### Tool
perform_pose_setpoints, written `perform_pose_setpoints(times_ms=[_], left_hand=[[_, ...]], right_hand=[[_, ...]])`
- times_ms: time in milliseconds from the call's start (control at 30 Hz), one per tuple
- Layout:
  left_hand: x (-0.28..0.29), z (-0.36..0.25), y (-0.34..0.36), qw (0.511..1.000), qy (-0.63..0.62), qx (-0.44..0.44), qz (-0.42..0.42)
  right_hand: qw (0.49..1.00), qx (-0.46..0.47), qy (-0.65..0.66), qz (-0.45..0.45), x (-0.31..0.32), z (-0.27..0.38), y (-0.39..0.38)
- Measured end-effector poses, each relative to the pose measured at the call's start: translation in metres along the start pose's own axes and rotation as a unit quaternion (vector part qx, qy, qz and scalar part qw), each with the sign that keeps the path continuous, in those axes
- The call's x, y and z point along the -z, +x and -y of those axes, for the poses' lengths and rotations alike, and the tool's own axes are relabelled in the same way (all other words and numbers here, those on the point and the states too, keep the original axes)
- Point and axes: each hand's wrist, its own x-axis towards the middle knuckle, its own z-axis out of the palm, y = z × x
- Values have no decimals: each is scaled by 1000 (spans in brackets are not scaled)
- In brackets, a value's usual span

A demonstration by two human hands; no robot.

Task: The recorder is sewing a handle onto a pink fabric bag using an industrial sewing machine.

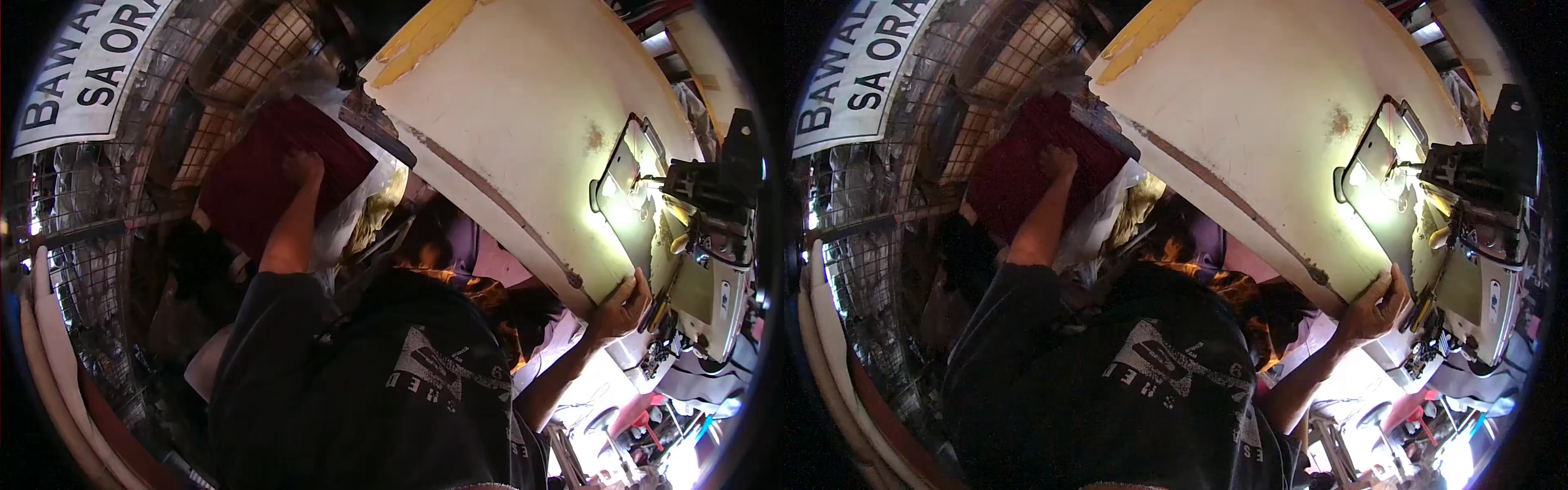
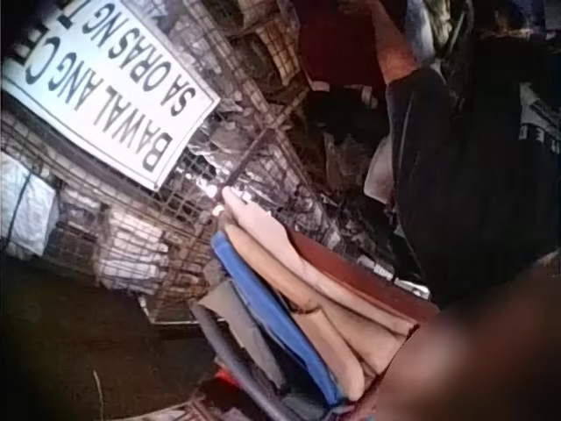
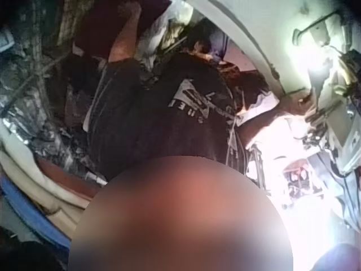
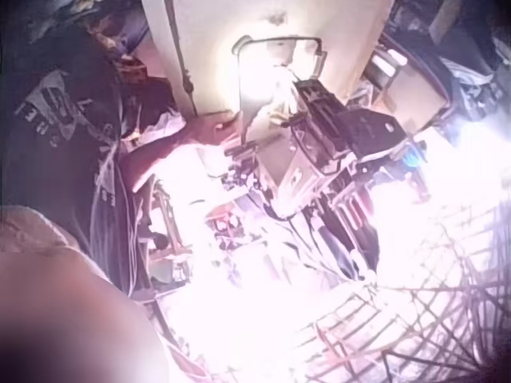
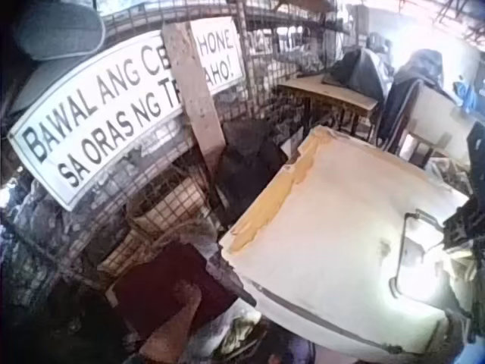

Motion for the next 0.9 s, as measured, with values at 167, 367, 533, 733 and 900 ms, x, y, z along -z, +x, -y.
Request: perform_pose_setpoints(times_ms=[167,367,533,733,900], left_hand=[[5,-8,10,998,53,-5,-33],[8,-6,36,990,124,-39,51],[27,6,60,990,44,-70,116],[16,37,75,997,18,-62,48],[32,110,101,955,-270,-117,44]], right_hand=[[1000,1,-2,-7,-3,1,-2],[1000,18,-10,-12,-2,-1,0],[1000,7,-6,-16,-3,-2,-1],[1000,9,1,-13,-5,-1,1],[1000,13,14,-6,-4,0,0]])
